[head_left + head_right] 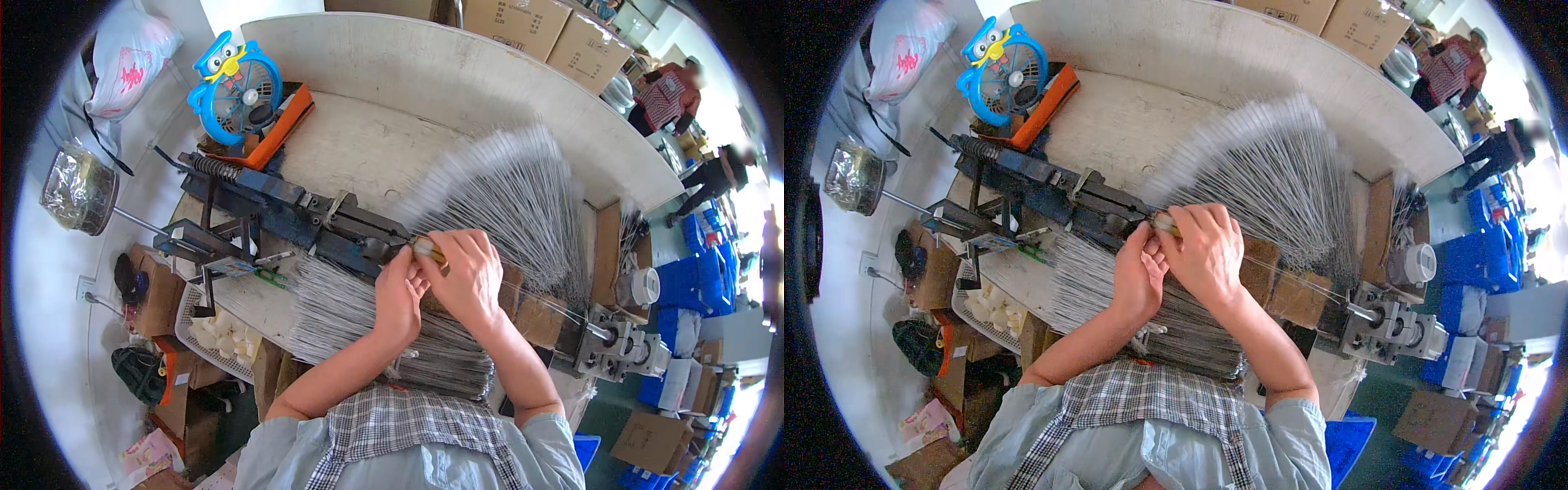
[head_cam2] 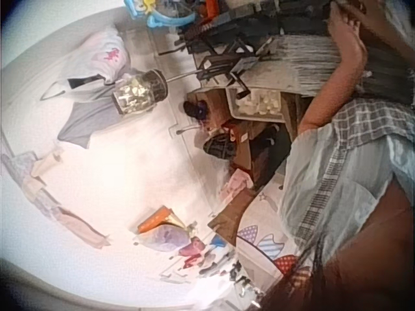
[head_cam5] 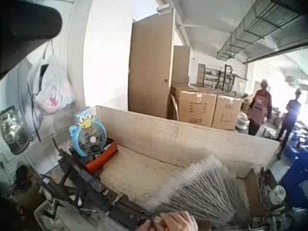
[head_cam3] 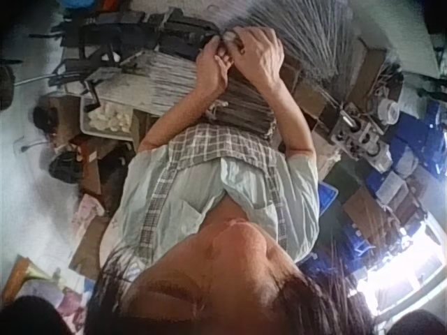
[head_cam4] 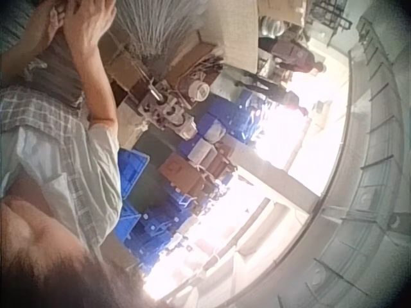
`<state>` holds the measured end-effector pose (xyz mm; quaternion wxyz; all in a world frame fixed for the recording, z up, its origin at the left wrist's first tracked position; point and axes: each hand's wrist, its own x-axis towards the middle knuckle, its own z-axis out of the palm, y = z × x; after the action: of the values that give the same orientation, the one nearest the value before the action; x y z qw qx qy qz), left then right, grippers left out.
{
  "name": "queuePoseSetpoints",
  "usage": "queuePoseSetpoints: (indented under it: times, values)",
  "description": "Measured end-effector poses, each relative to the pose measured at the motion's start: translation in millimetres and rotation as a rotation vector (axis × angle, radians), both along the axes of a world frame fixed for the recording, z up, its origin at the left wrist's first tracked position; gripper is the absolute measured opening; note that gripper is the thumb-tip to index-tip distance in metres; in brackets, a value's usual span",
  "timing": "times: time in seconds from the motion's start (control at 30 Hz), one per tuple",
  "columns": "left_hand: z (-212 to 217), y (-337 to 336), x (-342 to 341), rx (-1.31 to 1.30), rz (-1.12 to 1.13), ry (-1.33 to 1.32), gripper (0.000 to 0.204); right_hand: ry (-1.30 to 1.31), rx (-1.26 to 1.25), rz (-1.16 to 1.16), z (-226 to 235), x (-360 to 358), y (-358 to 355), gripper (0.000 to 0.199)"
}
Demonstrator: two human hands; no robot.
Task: The person places bristle fibers between metal wires clamped in a machine and operates the twisting mechanism to form small wire brushes repeatedly.
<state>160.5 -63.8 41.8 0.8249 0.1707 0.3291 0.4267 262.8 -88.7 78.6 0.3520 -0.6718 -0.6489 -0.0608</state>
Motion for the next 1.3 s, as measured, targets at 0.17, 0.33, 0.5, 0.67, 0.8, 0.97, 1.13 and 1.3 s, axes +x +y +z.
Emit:
queuePoseSetpoints:
  times: [0.17, 0.33, 0.5, 0.67, 0.8, 0.97, 1.13, 1.3]
  values:
    - [8, -4, 10, 0.053, 0.060, -0.065, 0.013, -0.067, 0.073, -0.001, 0, 10, -7, 0.028]
    - [0, -4, 7, 0.147, 0.047, -0.131, 0.011, -0.051, 0.110, 0.073, -1, 14, -8, 0.023]
    - [11, -7, 11, 0.104, 0.115, -0.024, 0.008, -0.029, 0.074, 0.096, -1, 23, -17, 0.023]
    - [10, -8, 11, 0.074, 0.117, 0.003, 0.012, 0.001, 0.098, 0.047, 10, 12, -34, 0.021]
    - [6, -4, 6, 0.114, 0.082, -0.093, 0.017, 0.600, -0.234, 0.178, -6, -1, -38, 0.022]
    - [-1, -3, 0, 0.050, -0.013, -0.055, 0.023, 0.902, -0.359, 0.172, -11, -1, -34, 0.029]
    - [4, -6, 8, 0.046, 0.044, -0.089, 0.025, 0.836, -0.315, 0.158, -8, 3, -27, 0.035]
    - [3, -6, 6, 0.010, 0.049, -0.123, 0.029, 0.796, -0.383, 0.121, 3, -1, -21, 0.038]
